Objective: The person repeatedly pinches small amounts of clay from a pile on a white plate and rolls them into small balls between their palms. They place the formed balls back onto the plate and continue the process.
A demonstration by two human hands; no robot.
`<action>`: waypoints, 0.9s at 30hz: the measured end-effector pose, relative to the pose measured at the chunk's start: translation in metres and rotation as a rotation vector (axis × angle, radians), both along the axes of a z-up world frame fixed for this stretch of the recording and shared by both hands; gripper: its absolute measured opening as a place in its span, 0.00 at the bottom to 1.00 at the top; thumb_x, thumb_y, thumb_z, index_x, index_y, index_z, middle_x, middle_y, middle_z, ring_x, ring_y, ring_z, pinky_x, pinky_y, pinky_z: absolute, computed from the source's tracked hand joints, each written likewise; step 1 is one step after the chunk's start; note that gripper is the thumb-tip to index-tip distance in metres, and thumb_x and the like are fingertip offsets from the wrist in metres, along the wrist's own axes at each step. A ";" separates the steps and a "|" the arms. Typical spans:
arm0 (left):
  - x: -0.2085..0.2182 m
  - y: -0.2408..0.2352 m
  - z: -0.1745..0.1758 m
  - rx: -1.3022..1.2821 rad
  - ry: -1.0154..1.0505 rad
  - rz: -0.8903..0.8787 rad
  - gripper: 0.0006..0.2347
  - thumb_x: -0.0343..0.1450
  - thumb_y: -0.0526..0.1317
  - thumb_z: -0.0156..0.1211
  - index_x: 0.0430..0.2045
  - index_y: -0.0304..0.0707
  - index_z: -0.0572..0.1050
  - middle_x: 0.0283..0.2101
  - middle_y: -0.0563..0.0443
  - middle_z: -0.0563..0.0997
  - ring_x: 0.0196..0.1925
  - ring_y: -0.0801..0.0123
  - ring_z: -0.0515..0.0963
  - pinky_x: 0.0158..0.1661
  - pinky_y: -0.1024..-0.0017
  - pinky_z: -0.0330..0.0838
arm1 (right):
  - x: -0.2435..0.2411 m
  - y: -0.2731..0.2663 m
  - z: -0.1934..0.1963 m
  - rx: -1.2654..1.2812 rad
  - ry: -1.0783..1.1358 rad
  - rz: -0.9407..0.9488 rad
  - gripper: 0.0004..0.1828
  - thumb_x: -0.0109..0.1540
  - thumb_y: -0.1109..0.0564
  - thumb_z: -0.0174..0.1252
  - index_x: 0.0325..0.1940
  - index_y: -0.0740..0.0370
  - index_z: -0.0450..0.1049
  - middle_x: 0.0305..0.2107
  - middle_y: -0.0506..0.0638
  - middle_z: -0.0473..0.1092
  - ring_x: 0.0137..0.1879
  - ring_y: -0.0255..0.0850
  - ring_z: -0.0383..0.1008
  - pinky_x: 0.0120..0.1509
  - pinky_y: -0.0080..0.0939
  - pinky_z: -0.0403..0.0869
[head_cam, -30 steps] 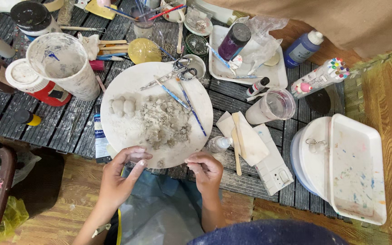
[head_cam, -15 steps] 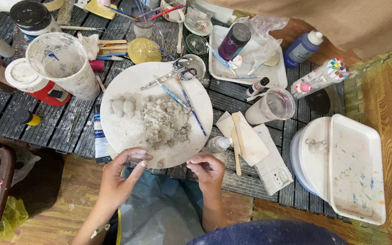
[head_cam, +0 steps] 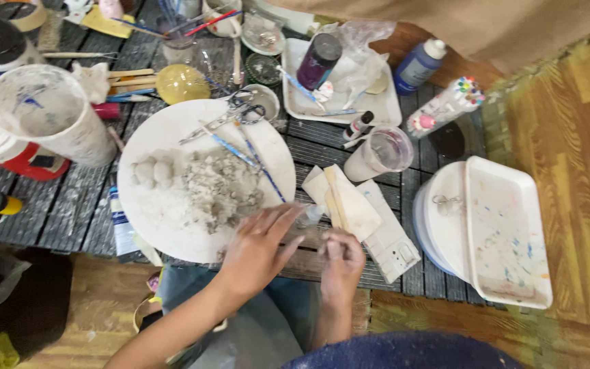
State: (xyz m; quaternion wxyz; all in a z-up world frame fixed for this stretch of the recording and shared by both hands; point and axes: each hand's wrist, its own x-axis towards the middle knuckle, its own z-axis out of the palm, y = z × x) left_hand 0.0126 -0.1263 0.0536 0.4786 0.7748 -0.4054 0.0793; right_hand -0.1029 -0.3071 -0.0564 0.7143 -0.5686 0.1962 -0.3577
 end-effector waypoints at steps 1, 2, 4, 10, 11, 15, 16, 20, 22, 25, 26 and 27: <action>0.002 -0.012 0.000 0.004 -0.023 -0.020 0.23 0.67 0.39 0.66 0.57 0.36 0.72 0.55 0.42 0.79 0.54 0.48 0.78 0.53 0.58 0.69 | 0.002 -0.008 0.000 0.049 -0.061 -0.023 0.04 0.68 0.68 0.56 0.46 0.68 0.75 0.44 0.56 0.75 0.39 0.35 0.71 0.40 0.34 0.72; 0.004 -0.022 0.000 0.008 -0.047 -0.041 0.24 0.67 0.39 0.67 0.58 0.35 0.70 0.55 0.42 0.79 0.54 0.48 0.79 0.53 0.57 0.69 | 0.005 -0.014 -0.001 0.097 -0.123 -0.045 0.05 0.69 0.67 0.56 0.48 0.68 0.76 0.47 0.55 0.74 0.41 0.34 0.69 0.42 0.33 0.69; 0.006 -0.037 -0.003 0.019 -0.067 -0.057 0.24 0.67 0.39 0.67 0.59 0.36 0.70 0.54 0.42 0.79 0.54 0.48 0.79 0.54 0.58 0.70 | 0.010 -0.019 -0.001 0.045 -0.023 -0.093 0.06 0.68 0.65 0.54 0.47 0.66 0.75 0.49 0.56 0.74 0.52 0.39 0.73 0.58 0.38 0.72; 0.000 -0.049 -0.027 0.018 0.018 -0.061 0.18 0.69 0.39 0.69 0.53 0.42 0.74 0.51 0.47 0.82 0.54 0.53 0.80 0.53 0.61 0.75 | 0.015 -0.006 -0.003 0.057 -0.152 0.068 0.05 0.70 0.60 0.55 0.47 0.64 0.72 0.51 0.57 0.75 0.60 0.44 0.74 0.70 0.45 0.71; -0.002 -0.048 -0.031 0.020 0.066 -0.057 0.18 0.69 0.39 0.69 0.53 0.41 0.74 0.51 0.46 0.82 0.54 0.52 0.80 0.52 0.61 0.74 | 0.014 -0.005 -0.002 0.069 -0.167 0.086 0.05 0.71 0.59 0.55 0.47 0.64 0.72 0.51 0.57 0.75 0.60 0.43 0.74 0.70 0.46 0.71; -0.007 -0.048 -0.047 -0.087 0.317 -0.305 0.21 0.69 0.32 0.64 0.58 0.34 0.69 0.56 0.37 0.79 0.58 0.47 0.79 0.54 0.61 0.74 | 0.009 -0.004 0.001 0.098 -0.077 0.011 0.07 0.69 0.59 0.55 0.48 0.66 0.74 0.46 0.55 0.74 0.55 0.42 0.73 0.65 0.44 0.70; -0.010 -0.050 -0.051 -0.132 0.380 -0.330 0.22 0.69 0.31 0.62 0.59 0.33 0.66 0.56 0.38 0.78 0.59 0.50 0.79 0.55 0.62 0.73 | 0.007 -0.002 0.001 0.092 -0.085 0.010 0.07 0.70 0.59 0.55 0.49 0.66 0.74 0.45 0.55 0.74 0.54 0.41 0.73 0.64 0.44 0.70; -0.024 -0.058 -0.068 -0.422 0.563 -0.429 0.23 0.72 0.28 0.53 0.64 0.32 0.58 0.56 0.39 0.76 0.61 0.56 0.77 0.61 0.62 0.69 | 0.002 0.014 -0.001 0.108 -0.228 -0.003 0.07 0.71 0.58 0.56 0.49 0.64 0.71 0.44 0.53 0.73 0.52 0.40 0.73 0.60 0.43 0.71; -0.032 -0.063 -0.076 -0.585 0.610 -0.429 0.21 0.74 0.28 0.47 0.64 0.33 0.58 0.55 0.40 0.74 0.58 0.58 0.76 0.62 0.63 0.69 | 0.002 0.022 -0.001 0.136 -0.255 -0.014 0.07 0.71 0.57 0.55 0.49 0.64 0.71 0.46 0.52 0.73 0.54 0.39 0.73 0.62 0.42 0.71; -0.040 -0.070 -0.086 -0.680 0.551 -0.317 0.16 0.77 0.30 0.42 0.61 0.34 0.61 0.54 0.40 0.72 0.54 0.59 0.74 0.61 0.64 0.69 | 0.001 0.031 0.001 0.290 -0.225 -0.061 0.09 0.70 0.57 0.55 0.50 0.65 0.70 0.45 0.52 0.72 0.52 0.39 0.72 0.60 0.42 0.72; -0.043 -0.072 -0.089 -0.651 0.452 -0.253 0.14 0.77 0.30 0.42 0.59 0.34 0.64 0.54 0.38 0.71 0.55 0.57 0.73 0.61 0.63 0.68 | 0.000 0.033 0.003 0.362 -0.203 -0.082 0.09 0.70 0.57 0.55 0.51 0.65 0.70 0.44 0.52 0.72 0.51 0.39 0.72 0.58 0.41 0.72; -0.045 -0.074 -0.092 -0.619 0.354 -0.190 0.13 0.77 0.31 0.42 0.56 0.35 0.66 0.54 0.36 0.70 0.56 0.55 0.72 0.61 0.63 0.66 | -0.001 0.036 0.003 0.383 -0.189 -0.090 0.09 0.70 0.58 0.55 0.52 0.65 0.70 0.43 0.51 0.72 0.50 0.38 0.72 0.56 0.40 0.72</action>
